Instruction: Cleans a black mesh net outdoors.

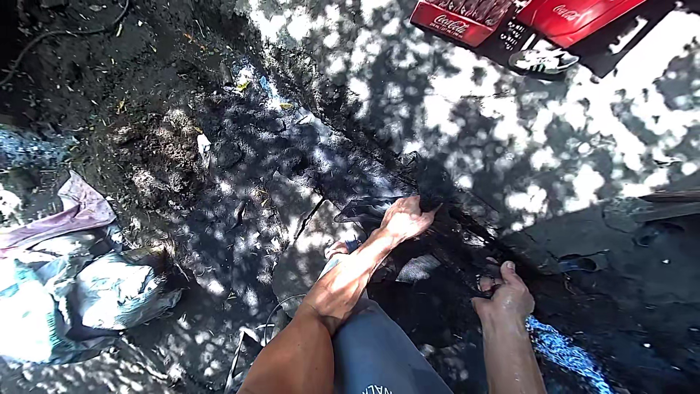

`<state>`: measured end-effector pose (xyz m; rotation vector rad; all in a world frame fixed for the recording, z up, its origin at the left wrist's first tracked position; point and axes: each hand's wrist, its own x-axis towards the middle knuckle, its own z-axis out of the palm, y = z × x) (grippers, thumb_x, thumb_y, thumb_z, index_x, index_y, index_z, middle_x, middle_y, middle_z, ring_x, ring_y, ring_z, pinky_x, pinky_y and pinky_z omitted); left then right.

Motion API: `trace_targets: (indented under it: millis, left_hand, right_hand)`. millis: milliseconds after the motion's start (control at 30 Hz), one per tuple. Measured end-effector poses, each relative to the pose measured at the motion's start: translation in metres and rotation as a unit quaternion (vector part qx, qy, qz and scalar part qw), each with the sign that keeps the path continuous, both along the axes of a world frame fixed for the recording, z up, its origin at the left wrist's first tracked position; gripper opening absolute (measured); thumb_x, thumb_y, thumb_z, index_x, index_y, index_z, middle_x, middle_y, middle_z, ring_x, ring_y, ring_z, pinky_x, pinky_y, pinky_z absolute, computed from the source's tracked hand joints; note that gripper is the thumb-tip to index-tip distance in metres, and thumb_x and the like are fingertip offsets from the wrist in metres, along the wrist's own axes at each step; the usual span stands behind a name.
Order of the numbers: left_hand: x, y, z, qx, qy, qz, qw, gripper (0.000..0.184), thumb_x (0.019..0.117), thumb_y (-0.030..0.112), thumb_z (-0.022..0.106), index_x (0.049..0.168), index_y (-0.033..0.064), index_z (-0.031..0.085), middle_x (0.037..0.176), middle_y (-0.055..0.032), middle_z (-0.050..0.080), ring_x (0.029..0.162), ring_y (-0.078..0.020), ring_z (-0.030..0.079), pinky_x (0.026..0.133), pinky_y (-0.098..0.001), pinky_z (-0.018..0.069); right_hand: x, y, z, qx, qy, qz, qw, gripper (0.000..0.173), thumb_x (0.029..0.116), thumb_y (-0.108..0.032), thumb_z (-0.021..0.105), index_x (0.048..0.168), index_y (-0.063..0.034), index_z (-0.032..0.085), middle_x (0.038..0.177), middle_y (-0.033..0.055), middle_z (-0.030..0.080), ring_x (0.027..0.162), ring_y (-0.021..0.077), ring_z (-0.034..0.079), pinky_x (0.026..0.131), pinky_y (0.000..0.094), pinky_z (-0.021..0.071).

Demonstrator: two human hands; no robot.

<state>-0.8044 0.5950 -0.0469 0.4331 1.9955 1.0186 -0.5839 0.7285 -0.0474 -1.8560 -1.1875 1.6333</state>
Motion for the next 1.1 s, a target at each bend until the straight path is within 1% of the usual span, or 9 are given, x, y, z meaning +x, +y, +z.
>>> trace_targets:
  millis: [100, 233, 300, 433, 667, 833, 967, 1033, 1100]
  left_hand:
    - [0.000, -0.001, -0.002, -0.016, -0.002, -0.009, 1.000, 0.043, 0.1024, 0.044, 0.058, 0.115, 0.0056, 0.072, 0.107, -0.0158, 0.074, 0.107, -0.0308, 0.070, 0.094, -0.0531, 0.0550]
    - [0.000, -0.002, -0.006, 0.000, 0.007, 0.012, 1.000, 0.038, 0.1016, 0.041, 0.060, 0.112, 0.0061, 0.072, 0.103, -0.0147, 0.074, 0.103, -0.0297, 0.071, 0.090, -0.0527, 0.0564]
    - [0.000, -0.004, -0.008, -0.002, 0.009, 0.010, 1.000, 0.039, 0.1014, 0.041, 0.060, 0.114, 0.0066, 0.072, 0.106, -0.0144, 0.074, 0.105, -0.0293, 0.070, 0.093, -0.0523, 0.0559]
    - [-0.002, -0.008, -0.009, -0.013, 0.003, 0.001, 1.000, 0.040, 0.1015, 0.041, 0.060, 0.118, 0.0055, 0.071, 0.110, -0.0157, 0.073, 0.109, -0.0305, 0.069, 0.096, -0.0526, 0.0547]
    - [-0.001, -0.009, -0.009, -0.017, 0.011, -0.003, 1.000, 0.037, 0.1014, 0.039, 0.060, 0.113, 0.0060, 0.071, 0.103, -0.0149, 0.074, 0.103, -0.0300, 0.071, 0.090, -0.0526, 0.0562]
    - [0.000, -0.007, -0.006, -0.017, 0.016, -0.014, 1.000, 0.034, 0.1016, 0.035, 0.060, 0.113, 0.0056, 0.072, 0.104, -0.0154, 0.074, 0.103, -0.0307, 0.071, 0.090, -0.0533, 0.0564]
    - [0.009, 0.007, -0.006, -0.031, 0.026, -0.032, 0.999, 0.037, 0.1011, 0.038, 0.061, 0.114, 0.0043, 0.071, 0.108, -0.0168, 0.073, 0.107, -0.0317, 0.070, 0.093, -0.0535, 0.0555]
    - [0.013, 0.014, 0.001, -0.069, 0.006, -0.057, 0.996, 0.042, 0.0999, 0.038, 0.064, 0.124, 0.0040, 0.068, 0.119, -0.0192, 0.071, 0.115, -0.0339, 0.068, 0.099, -0.0561, 0.0540]
    - [0.019, 0.018, 0.019, -0.089, -0.032, -0.090, 0.991, 0.047, 0.1013, 0.040, 0.064, 0.137, 0.0089, 0.062, 0.132, -0.0190, 0.067, 0.122, -0.0351, 0.064, 0.103, -0.0600, 0.0513]
  right_hand:
    - [-0.001, 0.001, 0.001, 0.000, -0.001, -0.001, 1.000, 0.023, 0.1087, -0.031, 0.053, 0.110, -0.0138, 0.067, 0.084, -0.0058, 0.069, 0.045, 0.0017, 0.043, 0.040, 0.0165, 0.0343]
    - [-0.001, 0.003, -0.002, 0.001, 0.000, 0.008, 1.000, 0.023, 0.1086, -0.032, 0.053, 0.110, -0.0139, 0.067, 0.083, -0.0061, 0.067, 0.045, 0.0018, 0.042, 0.040, 0.0166, 0.0343]
    - [-0.002, 0.002, -0.003, 0.000, 0.001, 0.016, 1.000, 0.023, 0.1089, -0.033, 0.052, 0.109, -0.0146, 0.066, 0.080, -0.0066, 0.065, 0.044, 0.0018, 0.041, 0.040, 0.0168, 0.0349]
    - [-0.004, 0.001, -0.003, -0.004, -0.002, 0.012, 1.000, 0.023, 0.1086, -0.032, 0.053, 0.109, -0.0140, 0.067, 0.082, -0.0057, 0.067, 0.044, 0.0020, 0.041, 0.040, 0.0170, 0.0347]
    - [-0.003, 0.001, -0.004, -0.004, 0.001, 0.008, 1.000, 0.022, 0.1083, -0.031, 0.054, 0.110, -0.0139, 0.067, 0.083, -0.0056, 0.068, 0.045, 0.0019, 0.042, 0.040, 0.0170, 0.0346]
    - [0.002, 0.004, -0.004, 0.000, 0.018, -0.004, 1.000, 0.022, 0.1088, -0.031, 0.052, 0.109, -0.0141, 0.067, 0.084, -0.0056, 0.068, 0.045, 0.0019, 0.042, 0.040, 0.0168, 0.0349]
    - [0.011, 0.018, -0.002, 0.005, 0.024, -0.019, 1.000, 0.022, 0.1089, -0.031, 0.052, 0.109, -0.0145, 0.067, 0.085, -0.0059, 0.069, 0.045, 0.0018, 0.042, 0.040, 0.0168, 0.0341]
    - [0.009, 0.023, 0.008, -0.001, 0.022, -0.007, 1.000, 0.023, 0.1088, -0.032, 0.052, 0.111, -0.0140, 0.066, 0.085, -0.0065, 0.068, 0.047, 0.0012, 0.043, 0.042, 0.0173, 0.0358]
    - [0.005, 0.022, 0.020, -0.008, 0.015, 0.000, 1.000, 0.026, 0.1083, -0.032, 0.051, 0.114, -0.0113, 0.066, 0.081, -0.0062, 0.064, 0.048, 0.0012, 0.041, 0.043, 0.0196, 0.0375]
